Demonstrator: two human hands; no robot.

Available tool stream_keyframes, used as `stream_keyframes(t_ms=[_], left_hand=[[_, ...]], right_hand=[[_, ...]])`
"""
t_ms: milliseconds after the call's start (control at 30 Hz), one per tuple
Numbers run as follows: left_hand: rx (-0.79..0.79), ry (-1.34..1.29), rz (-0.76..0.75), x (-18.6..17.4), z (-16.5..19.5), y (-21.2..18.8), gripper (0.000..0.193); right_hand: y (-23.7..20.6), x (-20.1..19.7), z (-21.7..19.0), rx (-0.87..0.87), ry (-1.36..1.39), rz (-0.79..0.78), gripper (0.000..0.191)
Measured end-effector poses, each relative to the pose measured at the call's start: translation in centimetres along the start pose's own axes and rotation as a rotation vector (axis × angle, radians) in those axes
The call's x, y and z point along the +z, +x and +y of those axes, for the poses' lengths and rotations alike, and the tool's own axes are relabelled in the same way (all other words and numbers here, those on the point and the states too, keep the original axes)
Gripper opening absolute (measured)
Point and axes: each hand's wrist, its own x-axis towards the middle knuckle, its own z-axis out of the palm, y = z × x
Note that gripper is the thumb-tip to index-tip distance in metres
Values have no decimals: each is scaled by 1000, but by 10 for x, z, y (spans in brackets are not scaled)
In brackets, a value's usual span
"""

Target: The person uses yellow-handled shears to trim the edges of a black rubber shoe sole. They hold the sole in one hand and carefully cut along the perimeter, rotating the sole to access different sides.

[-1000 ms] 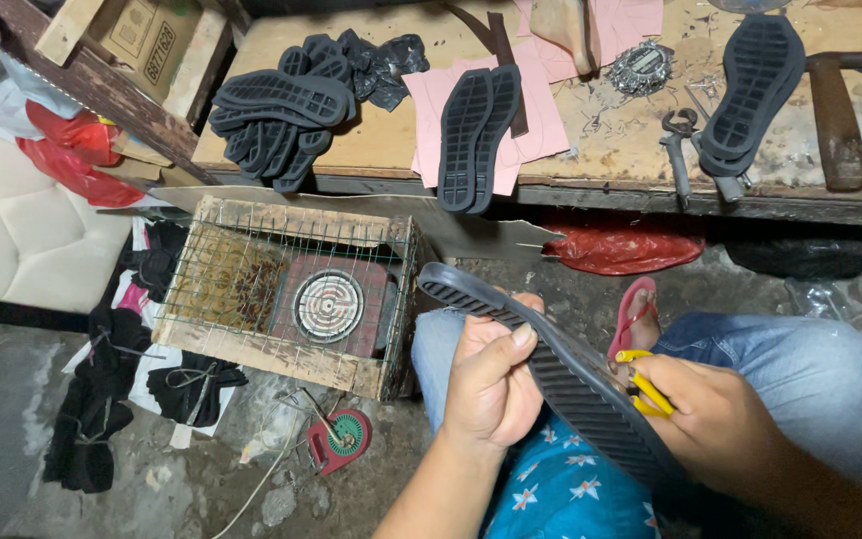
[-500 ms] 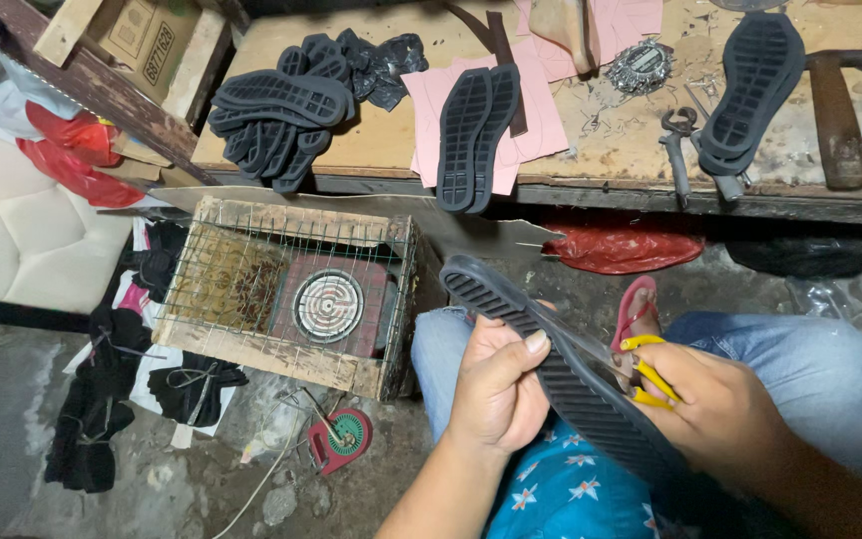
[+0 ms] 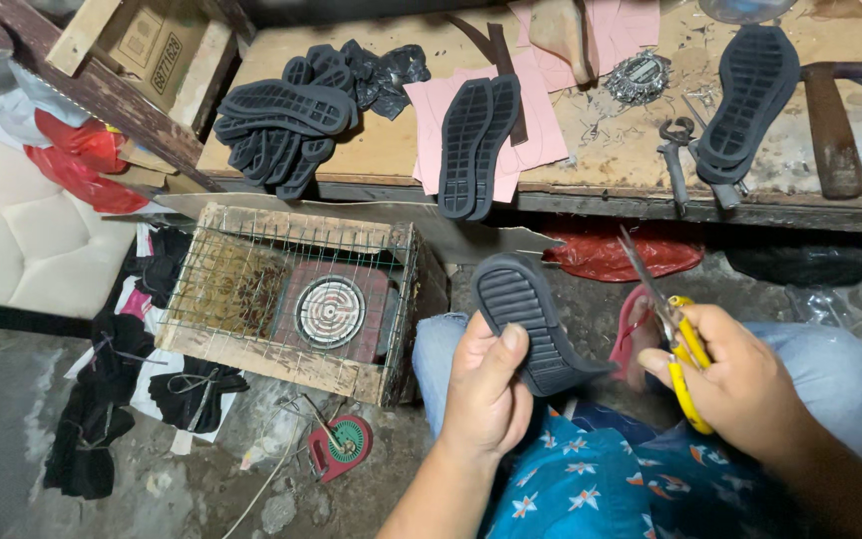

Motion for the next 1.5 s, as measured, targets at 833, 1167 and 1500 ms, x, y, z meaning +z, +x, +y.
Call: stream_keyframes(t_ms=[833, 1167, 1500], left_hand=[[-36, -563, -110, 12, 12, 36, 47], [-22, -488, -168, 15, 14, 24, 82], [14, -292, -118, 1, 11, 24, 80]], right_hand=[[-23, 62, 25, 139, 954, -562, 38], [-35, 60, 9, 32, 895, -524, 39], [-32, 68, 52, 0, 756, -436, 42]])
